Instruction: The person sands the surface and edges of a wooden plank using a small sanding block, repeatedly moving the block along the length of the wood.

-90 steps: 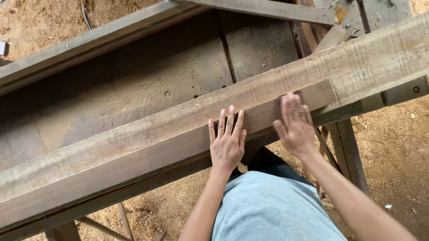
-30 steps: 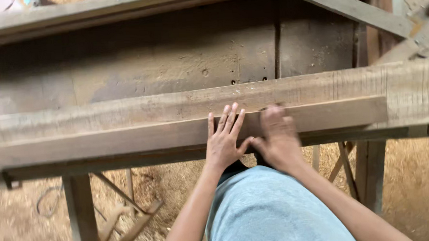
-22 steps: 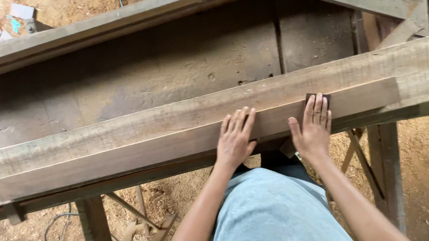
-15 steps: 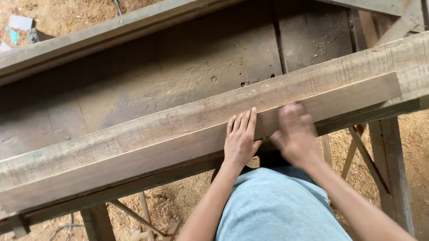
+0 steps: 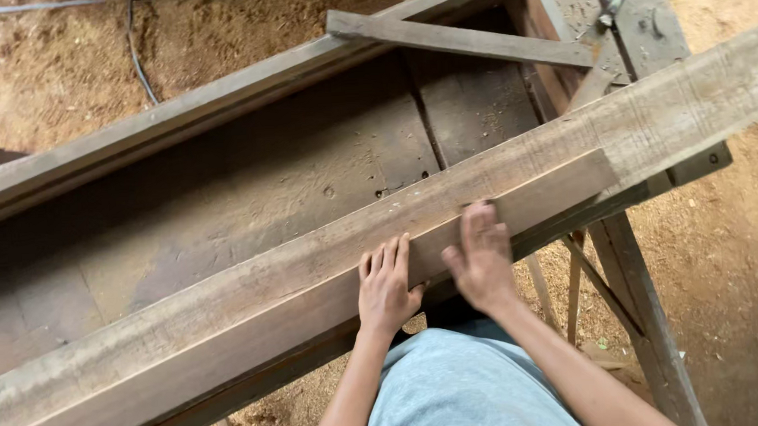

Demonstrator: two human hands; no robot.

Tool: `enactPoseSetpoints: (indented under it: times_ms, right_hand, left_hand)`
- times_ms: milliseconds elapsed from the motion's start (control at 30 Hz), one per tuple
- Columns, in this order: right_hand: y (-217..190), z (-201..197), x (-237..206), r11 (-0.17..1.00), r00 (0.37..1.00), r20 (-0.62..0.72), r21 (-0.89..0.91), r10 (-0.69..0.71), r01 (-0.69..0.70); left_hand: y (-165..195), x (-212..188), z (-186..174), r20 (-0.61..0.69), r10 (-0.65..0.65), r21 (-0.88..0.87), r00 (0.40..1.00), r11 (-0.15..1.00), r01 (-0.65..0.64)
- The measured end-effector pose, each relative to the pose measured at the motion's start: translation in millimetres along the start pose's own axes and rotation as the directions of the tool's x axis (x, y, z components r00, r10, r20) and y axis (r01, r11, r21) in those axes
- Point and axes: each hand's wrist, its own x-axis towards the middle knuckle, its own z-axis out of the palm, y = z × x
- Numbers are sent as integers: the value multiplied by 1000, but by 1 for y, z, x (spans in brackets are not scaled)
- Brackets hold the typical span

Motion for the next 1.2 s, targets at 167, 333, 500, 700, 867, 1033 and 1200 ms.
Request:
enactPoseSetpoints:
  times_ms: [167,333,500,700,867,1033,1200]
  right_hand:
    - [4,-6,1,992,972,205,-31,-115,123]
    - [10,-8,7,991,989,57,-21,136,-135]
    - [16,-7,6,977,974,138,-86,-182,195]
    - [56,-18,12,989,989,21,-11,145,-145]
    - [122,-40,19,999,998,62,39,26,-28]
    - [178,-54,16,995,996,-65,-76,-64,59]
    - [222,-55,16,961,946,184,123,-266,247]
  left_hand:
    - [3,3,-4,40,-23,34,999,999,22]
    - [5,4,-8,23,-17,21,1000,1000,16]
    - [8,4,-9,56,-51,47,997,998,48]
    - [38,16,9,-7,48,86,999,995,-47]
    - [75,53,49,8,89,148,996,985,-89]
    - [116,94,93,-61,42,225,997,974,-28]
    - [147,117,122,-163,-89,296,983,946,134]
